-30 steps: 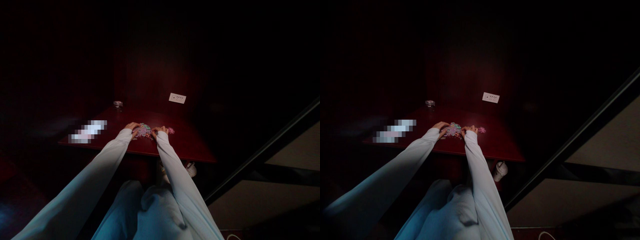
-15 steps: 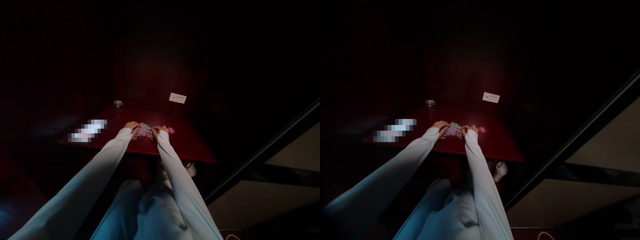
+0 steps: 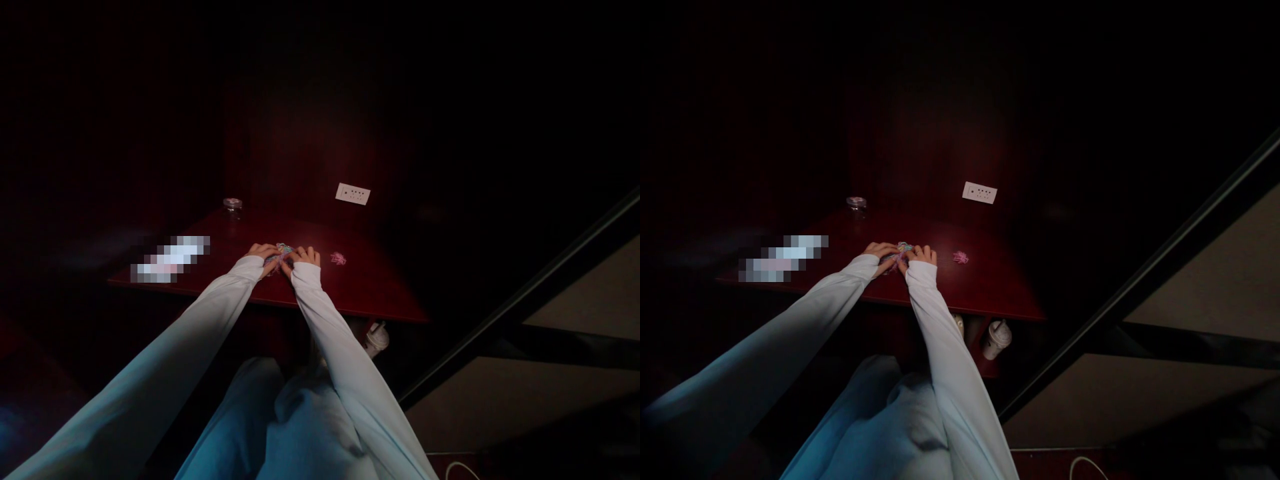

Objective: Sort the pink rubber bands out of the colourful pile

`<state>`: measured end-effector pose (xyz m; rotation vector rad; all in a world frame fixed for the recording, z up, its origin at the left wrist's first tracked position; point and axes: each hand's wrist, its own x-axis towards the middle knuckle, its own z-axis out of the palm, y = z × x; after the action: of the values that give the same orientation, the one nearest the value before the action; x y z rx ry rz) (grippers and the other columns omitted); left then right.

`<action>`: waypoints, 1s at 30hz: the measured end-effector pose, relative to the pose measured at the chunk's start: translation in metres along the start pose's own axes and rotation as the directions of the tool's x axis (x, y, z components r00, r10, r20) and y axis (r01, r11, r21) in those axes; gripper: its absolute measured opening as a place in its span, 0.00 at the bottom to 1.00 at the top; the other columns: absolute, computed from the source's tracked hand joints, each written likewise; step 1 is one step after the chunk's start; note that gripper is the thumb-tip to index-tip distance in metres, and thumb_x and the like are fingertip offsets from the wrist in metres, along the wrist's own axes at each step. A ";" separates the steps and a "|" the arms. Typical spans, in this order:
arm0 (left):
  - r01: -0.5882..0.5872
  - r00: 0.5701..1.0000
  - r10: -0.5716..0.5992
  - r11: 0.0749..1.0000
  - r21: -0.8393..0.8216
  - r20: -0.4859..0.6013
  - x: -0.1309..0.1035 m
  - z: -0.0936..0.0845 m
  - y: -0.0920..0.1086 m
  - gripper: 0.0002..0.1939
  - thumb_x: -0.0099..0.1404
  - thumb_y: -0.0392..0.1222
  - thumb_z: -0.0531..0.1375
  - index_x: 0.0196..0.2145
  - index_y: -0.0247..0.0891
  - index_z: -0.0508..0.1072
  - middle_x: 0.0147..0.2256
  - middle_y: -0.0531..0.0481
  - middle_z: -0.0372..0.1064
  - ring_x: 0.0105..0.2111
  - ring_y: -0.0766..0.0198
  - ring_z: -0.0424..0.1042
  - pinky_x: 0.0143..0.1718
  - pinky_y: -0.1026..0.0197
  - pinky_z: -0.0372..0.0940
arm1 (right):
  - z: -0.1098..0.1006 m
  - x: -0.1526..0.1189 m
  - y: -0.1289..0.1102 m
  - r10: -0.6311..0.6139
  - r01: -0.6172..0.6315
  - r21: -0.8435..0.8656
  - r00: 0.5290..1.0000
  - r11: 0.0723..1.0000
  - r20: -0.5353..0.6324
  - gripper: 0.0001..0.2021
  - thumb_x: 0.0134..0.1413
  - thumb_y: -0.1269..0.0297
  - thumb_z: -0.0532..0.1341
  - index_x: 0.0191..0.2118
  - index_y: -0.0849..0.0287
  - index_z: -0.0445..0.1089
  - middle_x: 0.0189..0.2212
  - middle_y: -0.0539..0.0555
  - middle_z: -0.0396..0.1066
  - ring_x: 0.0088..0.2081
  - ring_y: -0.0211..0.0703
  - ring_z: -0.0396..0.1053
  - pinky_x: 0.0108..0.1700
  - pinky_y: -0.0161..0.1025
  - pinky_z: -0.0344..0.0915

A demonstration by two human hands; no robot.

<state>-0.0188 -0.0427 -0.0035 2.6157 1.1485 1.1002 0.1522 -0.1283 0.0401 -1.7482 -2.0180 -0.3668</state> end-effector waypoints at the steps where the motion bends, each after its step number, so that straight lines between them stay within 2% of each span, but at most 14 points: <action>1: 0.000 1.000 0.000 1.000 -0.004 0.001 0.000 0.000 -0.001 0.18 0.66 0.46 0.55 0.49 0.41 0.77 0.52 0.44 0.74 0.51 0.52 0.68 0.57 0.48 0.61 | 0.001 0.000 -0.002 0.005 -0.005 -0.011 1.000 1.000 0.006 0.15 0.66 0.52 0.57 0.46 0.53 0.77 0.49 0.57 0.73 0.52 0.53 0.60 0.53 0.46 0.52; 7: 0.002 1.000 -0.002 1.000 -0.018 -0.004 0.000 -0.001 -0.003 0.17 0.65 0.44 0.55 0.48 0.42 0.77 0.51 0.46 0.75 0.51 0.53 0.69 0.57 0.50 0.62 | 0.003 0.006 -0.003 0.054 -0.053 -0.038 0.998 0.998 0.028 0.16 0.66 0.52 0.57 0.45 0.55 0.77 0.49 0.59 0.73 0.53 0.54 0.60 0.52 0.47 0.52; 13: 0.010 1.000 -0.010 0.999 -0.044 0.005 0.000 -0.009 0.002 0.16 0.66 0.44 0.54 0.48 0.42 0.76 0.50 0.46 0.75 0.51 0.54 0.70 0.57 0.50 0.62 | 0.006 0.009 -0.002 0.037 -0.037 -0.011 0.999 0.999 0.012 0.12 0.66 0.59 0.57 0.43 0.55 0.77 0.48 0.59 0.73 0.52 0.54 0.60 0.50 0.47 0.52; 17: 0.022 1.000 -0.024 0.998 -0.056 -0.020 -0.001 -0.013 0.006 0.15 0.68 0.43 0.54 0.47 0.43 0.76 0.50 0.47 0.75 0.52 0.55 0.71 0.57 0.51 0.63 | 0.008 0.008 0.002 0.062 -0.060 0.073 0.998 0.996 -0.031 0.11 0.66 0.59 0.58 0.41 0.54 0.78 0.47 0.57 0.74 0.52 0.53 0.59 0.51 0.47 0.51; 25: 0.034 0.998 -0.038 0.997 -0.069 -0.057 -0.002 -0.009 0.006 0.16 0.68 0.46 0.54 0.46 0.41 0.78 0.52 0.45 0.74 0.51 0.55 0.71 0.58 0.50 0.62 | 0.007 0.007 0.009 0.197 -0.166 0.303 0.978 0.938 -0.073 0.13 0.67 0.54 0.58 0.39 0.53 0.78 0.43 0.53 0.74 0.50 0.49 0.58 0.51 0.44 0.50; 30: 0.013 0.995 -0.018 0.999 -0.050 -0.099 -0.005 -0.011 0.009 0.16 0.69 0.45 0.53 0.46 0.43 0.78 0.53 0.47 0.73 0.49 0.54 0.68 0.57 0.48 0.63 | 0.008 0.006 0.008 0.169 -0.139 0.333 0.983 0.933 -0.065 0.13 0.68 0.54 0.56 0.39 0.53 0.77 0.43 0.53 0.73 0.49 0.49 0.57 0.50 0.43 0.50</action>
<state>-0.0227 -0.0545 0.0048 2.5368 1.1432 1.2523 0.1585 -0.1179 0.0350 -1.6333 -1.7454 -0.0538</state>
